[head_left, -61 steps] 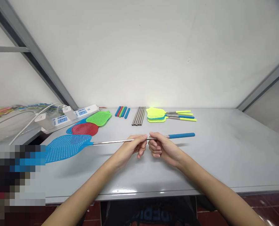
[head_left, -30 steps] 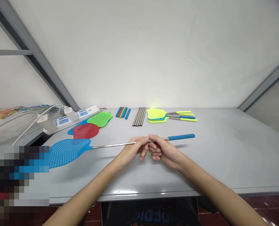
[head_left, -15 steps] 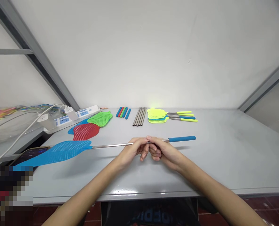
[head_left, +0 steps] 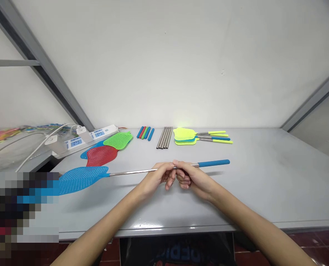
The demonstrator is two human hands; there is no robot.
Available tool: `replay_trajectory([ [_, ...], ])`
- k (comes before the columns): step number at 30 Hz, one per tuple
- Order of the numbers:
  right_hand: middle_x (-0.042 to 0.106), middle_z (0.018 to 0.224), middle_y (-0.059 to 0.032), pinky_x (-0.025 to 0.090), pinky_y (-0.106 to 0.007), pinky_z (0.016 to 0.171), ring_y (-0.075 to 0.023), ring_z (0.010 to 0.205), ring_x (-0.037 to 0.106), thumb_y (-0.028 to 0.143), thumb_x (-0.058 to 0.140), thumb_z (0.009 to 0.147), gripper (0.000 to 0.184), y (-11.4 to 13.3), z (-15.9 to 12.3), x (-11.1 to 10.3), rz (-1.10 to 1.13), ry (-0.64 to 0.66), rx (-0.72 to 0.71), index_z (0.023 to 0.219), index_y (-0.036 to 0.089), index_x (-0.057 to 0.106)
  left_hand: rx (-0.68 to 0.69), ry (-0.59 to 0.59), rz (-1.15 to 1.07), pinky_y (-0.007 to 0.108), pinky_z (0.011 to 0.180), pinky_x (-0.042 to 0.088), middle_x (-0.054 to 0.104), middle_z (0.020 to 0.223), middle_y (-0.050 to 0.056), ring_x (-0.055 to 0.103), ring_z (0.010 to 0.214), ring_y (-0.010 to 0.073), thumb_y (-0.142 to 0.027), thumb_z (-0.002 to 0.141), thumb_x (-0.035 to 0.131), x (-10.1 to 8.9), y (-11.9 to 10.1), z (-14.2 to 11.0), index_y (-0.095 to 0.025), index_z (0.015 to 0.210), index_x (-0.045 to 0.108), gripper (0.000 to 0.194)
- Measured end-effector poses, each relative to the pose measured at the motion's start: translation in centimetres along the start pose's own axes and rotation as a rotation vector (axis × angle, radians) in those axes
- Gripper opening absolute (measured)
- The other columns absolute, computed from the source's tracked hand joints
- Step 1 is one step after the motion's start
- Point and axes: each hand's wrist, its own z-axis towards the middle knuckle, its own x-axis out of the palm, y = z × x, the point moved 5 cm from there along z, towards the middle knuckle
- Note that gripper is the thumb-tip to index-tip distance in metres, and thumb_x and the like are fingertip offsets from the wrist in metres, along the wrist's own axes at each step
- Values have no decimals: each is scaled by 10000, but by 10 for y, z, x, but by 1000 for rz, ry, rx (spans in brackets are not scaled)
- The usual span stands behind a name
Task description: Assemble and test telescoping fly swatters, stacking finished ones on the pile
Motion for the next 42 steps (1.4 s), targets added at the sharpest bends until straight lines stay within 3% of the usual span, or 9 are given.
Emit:
replay_trajectory([
  [9, 195, 434, 73, 118, -218, 415, -49, 404, 146, 427, 470, 737, 406, -1, 0, 0, -1, 1, 23, 479, 161, 303, -3, 12, -17, 212, 440, 333, 439, 440, -14, 398, 418, 89, -279, 785, 316, -1, 2, 1, -129, 589, 498, 307],
  [19, 198, 434, 72, 124, -219, 416, -50, 406, 158, 422, 476, 732, 404, 0, -1, 0, -19, -21, 9, 474, 161, 308, -3, 39, -52, 212, 445, 346, 448, 459, -7, 413, 442, 94, -261, 787, 314, 0, 2, 0, -110, 647, 566, 325],
  [26, 212, 422, 68, 132, -217, 410, -49, 398, 172, 390, 495, 722, 397, 1, 0, -2, -31, -51, -29, 454, 159, 315, -8, 34, -79, 213, 449, 337, 447, 449, -3, 411, 449, 94, -268, 790, 320, 1, 1, 0, -125, 543, 509, 342],
  [42, 179, 444, 73, 159, -216, 394, -51, 400, 139, 330, 522, 692, 380, 10, -1, -4, -55, -150, -125, 459, 176, 264, -47, -41, -139, 209, 435, 279, 336, 409, -50, 311, 406, 70, -282, 783, 353, 2, -3, -1, -161, 516, 362, 293],
])
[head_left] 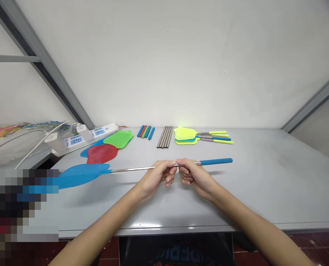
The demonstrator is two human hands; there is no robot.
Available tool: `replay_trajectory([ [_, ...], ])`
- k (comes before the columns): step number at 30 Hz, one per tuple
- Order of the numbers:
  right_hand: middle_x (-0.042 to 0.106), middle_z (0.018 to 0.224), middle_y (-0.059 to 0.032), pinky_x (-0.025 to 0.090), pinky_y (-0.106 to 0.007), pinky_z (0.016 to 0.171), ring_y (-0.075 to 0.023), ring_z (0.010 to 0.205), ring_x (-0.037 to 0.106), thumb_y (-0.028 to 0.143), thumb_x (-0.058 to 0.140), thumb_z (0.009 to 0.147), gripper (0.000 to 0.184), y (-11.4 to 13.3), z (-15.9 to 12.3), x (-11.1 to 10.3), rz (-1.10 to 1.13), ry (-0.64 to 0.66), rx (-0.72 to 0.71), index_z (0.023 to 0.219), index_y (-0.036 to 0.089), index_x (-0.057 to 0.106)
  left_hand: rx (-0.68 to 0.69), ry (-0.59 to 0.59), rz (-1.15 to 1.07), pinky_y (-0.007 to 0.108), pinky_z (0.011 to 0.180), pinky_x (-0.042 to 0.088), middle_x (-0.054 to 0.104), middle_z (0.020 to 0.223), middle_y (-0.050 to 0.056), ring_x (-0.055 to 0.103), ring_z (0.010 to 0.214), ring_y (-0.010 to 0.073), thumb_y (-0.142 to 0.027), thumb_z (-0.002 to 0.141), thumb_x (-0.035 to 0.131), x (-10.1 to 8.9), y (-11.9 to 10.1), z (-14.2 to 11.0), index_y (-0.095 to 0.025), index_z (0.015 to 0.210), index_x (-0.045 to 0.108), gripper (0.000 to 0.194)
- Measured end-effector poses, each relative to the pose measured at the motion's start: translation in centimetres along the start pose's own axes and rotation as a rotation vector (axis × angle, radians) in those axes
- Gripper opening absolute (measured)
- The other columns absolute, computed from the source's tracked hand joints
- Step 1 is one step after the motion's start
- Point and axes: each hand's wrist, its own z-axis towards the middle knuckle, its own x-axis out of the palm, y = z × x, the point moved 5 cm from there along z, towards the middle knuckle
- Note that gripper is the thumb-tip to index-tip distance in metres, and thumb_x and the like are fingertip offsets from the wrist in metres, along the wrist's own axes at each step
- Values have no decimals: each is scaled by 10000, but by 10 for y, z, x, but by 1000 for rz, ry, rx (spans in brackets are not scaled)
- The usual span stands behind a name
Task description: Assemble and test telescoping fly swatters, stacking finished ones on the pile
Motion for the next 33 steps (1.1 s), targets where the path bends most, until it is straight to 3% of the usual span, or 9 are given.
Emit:
replay_trajectory([
  [15, 125, 413, 88, 127, -217, 358, -49, 371, 104, 253, 477, 686, 336, -1, 1, -4, 136, -19, 124, 444, 191, 252, -69, -18, -30, 199, 399, 232, 236, 412, -71, 255, 375, 52, -307, 767, 402, -5, 1, 2, -167, 508, 317, 306],
  [33, 107, 426, 86, 135, -217, 357, -52, 379, 96, 263, 494, 685, 355, 8, 5, -16, 100, -69, 102, 445, 193, 242, -74, -28, -80, 190, 379, 226, 216, 422, -70, 231, 358, 45, -283, 771, 391, -14, -7, 1, -172, 496, 296, 312],
])
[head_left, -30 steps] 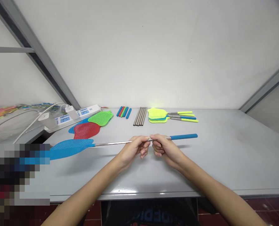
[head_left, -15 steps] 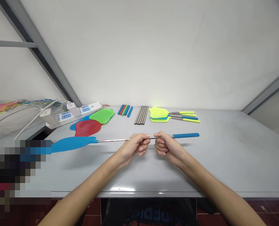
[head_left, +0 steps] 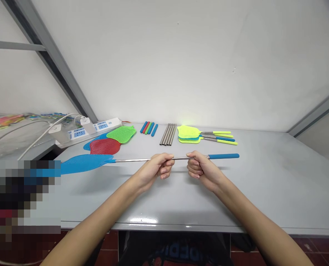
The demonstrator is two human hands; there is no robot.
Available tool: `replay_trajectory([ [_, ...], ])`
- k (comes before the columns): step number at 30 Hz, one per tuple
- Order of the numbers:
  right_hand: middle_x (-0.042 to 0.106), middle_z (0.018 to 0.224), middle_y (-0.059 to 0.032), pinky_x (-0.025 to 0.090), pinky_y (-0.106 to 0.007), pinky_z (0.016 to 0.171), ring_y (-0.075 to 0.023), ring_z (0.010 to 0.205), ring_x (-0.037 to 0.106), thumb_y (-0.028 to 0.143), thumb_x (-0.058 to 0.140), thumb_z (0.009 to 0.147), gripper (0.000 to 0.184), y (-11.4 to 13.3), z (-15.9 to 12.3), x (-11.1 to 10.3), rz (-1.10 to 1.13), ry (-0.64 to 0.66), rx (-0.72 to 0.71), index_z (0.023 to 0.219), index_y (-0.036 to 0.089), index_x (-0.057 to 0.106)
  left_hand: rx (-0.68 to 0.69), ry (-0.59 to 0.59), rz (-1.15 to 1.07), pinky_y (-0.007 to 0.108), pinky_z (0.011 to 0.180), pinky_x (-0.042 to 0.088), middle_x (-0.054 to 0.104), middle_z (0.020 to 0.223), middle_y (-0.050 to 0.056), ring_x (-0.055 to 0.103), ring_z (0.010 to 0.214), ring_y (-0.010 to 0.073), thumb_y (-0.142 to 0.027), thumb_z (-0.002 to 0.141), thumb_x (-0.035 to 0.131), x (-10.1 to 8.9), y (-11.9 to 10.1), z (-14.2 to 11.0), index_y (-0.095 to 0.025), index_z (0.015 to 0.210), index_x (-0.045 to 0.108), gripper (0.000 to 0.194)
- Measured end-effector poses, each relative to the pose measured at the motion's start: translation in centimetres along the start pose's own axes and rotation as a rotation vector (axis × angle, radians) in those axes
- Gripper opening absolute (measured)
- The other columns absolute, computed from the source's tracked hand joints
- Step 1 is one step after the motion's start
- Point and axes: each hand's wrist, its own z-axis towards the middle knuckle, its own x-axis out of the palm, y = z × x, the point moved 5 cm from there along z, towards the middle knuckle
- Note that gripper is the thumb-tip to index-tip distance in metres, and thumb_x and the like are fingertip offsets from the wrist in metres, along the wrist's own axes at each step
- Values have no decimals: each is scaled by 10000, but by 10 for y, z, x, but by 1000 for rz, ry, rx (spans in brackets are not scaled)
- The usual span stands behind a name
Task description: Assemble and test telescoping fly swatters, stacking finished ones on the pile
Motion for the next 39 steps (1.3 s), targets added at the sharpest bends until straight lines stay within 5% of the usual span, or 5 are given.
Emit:
replay_trajectory([
  [39, 118, 433, 83, 132, -207, 353, -48, 379, 97, 242, 511, 686, 364, 8, 0, -11, -22, -19, -40, 453, 185, 236, -15, -16, 12, 184, 375, 195, 190, 429, -73, 189, 365, 44, -261, 788, 377, -11, -4, -3, -168, 510, 297, 304],
])
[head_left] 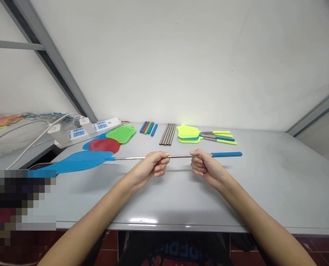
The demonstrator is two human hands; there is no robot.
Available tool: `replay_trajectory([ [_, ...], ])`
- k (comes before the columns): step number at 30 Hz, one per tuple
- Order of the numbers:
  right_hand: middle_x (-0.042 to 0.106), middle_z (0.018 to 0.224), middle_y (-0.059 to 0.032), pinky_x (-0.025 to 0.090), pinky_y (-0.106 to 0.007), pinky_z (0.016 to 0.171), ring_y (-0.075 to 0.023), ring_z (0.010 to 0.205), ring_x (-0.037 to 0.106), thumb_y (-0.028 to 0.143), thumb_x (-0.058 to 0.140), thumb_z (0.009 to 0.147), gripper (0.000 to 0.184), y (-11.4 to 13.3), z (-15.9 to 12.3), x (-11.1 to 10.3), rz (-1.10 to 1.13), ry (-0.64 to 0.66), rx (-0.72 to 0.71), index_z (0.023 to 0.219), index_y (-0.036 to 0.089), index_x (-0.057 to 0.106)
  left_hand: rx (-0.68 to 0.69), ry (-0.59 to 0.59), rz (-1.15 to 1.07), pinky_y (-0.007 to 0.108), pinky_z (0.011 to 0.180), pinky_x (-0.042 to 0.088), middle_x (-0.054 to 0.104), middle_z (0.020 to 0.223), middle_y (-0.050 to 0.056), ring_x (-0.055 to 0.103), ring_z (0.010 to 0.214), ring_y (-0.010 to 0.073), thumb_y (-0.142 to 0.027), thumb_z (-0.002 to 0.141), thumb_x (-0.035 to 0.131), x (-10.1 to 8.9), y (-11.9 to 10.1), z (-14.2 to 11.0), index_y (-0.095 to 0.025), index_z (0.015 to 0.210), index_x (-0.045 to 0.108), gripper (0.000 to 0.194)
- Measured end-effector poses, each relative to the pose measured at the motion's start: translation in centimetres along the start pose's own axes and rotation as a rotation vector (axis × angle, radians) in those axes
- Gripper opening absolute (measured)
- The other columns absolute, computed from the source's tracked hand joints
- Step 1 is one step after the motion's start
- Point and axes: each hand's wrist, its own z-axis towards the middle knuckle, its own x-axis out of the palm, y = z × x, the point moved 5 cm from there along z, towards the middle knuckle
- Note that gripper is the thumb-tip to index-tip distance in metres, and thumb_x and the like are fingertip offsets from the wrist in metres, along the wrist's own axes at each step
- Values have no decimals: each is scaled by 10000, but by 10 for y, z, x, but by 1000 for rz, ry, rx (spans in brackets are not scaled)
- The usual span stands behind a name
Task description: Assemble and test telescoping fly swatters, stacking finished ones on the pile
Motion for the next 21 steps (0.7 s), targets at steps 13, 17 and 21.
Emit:
replay_trajectory([
  [13, 111, 436, 82, 129, -209, 350, -50, 384, 84, 225, 510, 686, 371, 3, 0, -3, 6, -26, -3, 448, 187, 227, 24, -18, 20, 198, 388, 184, 191, 428, -72, 205, 362, 47, -277, 778, 400, -5, -3, -1, -169, 511, 301, 305],
  [17, 107, 435, 81, 139, -209, 351, -51, 383, 91, 224, 500, 693, 376, 4, 0, -3, 0, -30, -4, 444, 187, 220, 27, -13, 29, 200, 390, 183, 191, 428, -70, 212, 363, 48, -282, 776, 402, -7, -3, -1, -170, 503, 292, 314],
  [21, 103, 434, 81, 143, -207, 349, -52, 381, 93, 227, 496, 695, 377, 4, 0, -3, -3, -26, -5, 440, 187, 222, 30, -15, 28, 201, 391, 181, 185, 430, -70, 209, 364, 48, -280, 777, 399, -8, -3, -1, -170, 502, 292, 315],
])
